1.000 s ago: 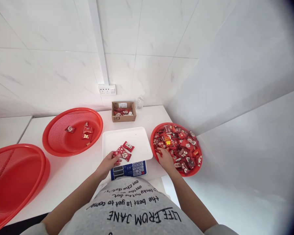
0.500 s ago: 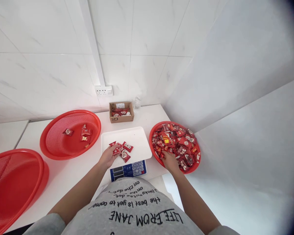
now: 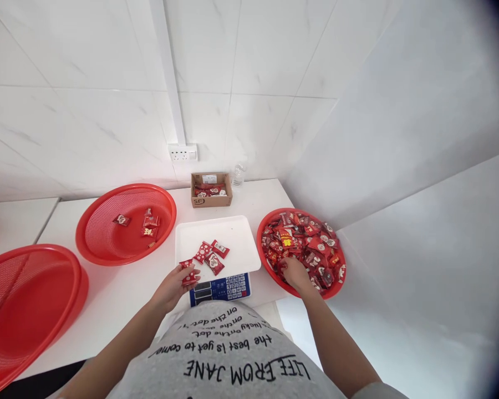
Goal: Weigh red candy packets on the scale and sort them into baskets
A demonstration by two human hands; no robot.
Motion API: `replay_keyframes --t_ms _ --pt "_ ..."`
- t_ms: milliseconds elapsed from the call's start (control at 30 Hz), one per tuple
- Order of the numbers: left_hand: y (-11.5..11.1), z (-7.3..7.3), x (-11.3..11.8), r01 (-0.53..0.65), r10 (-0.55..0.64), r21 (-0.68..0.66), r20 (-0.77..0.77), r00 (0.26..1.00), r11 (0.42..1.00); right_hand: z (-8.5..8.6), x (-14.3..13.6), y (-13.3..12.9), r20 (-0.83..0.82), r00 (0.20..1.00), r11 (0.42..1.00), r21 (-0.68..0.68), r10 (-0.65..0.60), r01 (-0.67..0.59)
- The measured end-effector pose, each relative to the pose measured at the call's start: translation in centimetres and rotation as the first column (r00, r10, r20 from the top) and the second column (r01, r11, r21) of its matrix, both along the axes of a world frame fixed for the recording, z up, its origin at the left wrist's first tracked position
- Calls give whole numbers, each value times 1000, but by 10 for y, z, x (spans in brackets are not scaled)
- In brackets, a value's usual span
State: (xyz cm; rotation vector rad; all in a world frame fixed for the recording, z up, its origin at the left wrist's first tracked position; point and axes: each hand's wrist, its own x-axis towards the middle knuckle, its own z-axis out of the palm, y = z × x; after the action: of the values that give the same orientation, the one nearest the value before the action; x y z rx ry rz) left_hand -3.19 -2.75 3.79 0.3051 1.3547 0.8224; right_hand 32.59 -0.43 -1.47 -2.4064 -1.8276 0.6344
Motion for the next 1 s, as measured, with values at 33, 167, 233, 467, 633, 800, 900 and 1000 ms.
replay_keyframes --t_ms 33,167,233,467,633,800,900,1000 --pt "-1 0 0 5 -5 1 1 1000 1000 4 0 2 -19 1000 999 36 -1 1" --pt "-4 1 3 33 -33 6 9 999 999 28 -13 11 -152 988 970 235 -32 68" --pt "-4 2 6 51 -51 10 4 999 999 37 -30 14 -312 950 961 260 -10 95" --pt "-5 1 11 142 -142 37 -6 990 989 19 -109 21 -660 748 989 146 74 30" --pt "-8 -3 8 150 -149 42 -23 988 988 6 -127 21 -536 830 983 170 153 -72" --pt "-9 -4 6 152 -151 34 -43 988 988 11 -127 14 -309 875 927 179 372 -331" --pt "-9 -3 7 148 -146 33 -40 988 989 9 -133 10 -202 841 863 186 501 -469" --pt "-8 -2 9 151 -150 38 -45 988 988 6 -139 12 -126 814 821 169 567 -546"
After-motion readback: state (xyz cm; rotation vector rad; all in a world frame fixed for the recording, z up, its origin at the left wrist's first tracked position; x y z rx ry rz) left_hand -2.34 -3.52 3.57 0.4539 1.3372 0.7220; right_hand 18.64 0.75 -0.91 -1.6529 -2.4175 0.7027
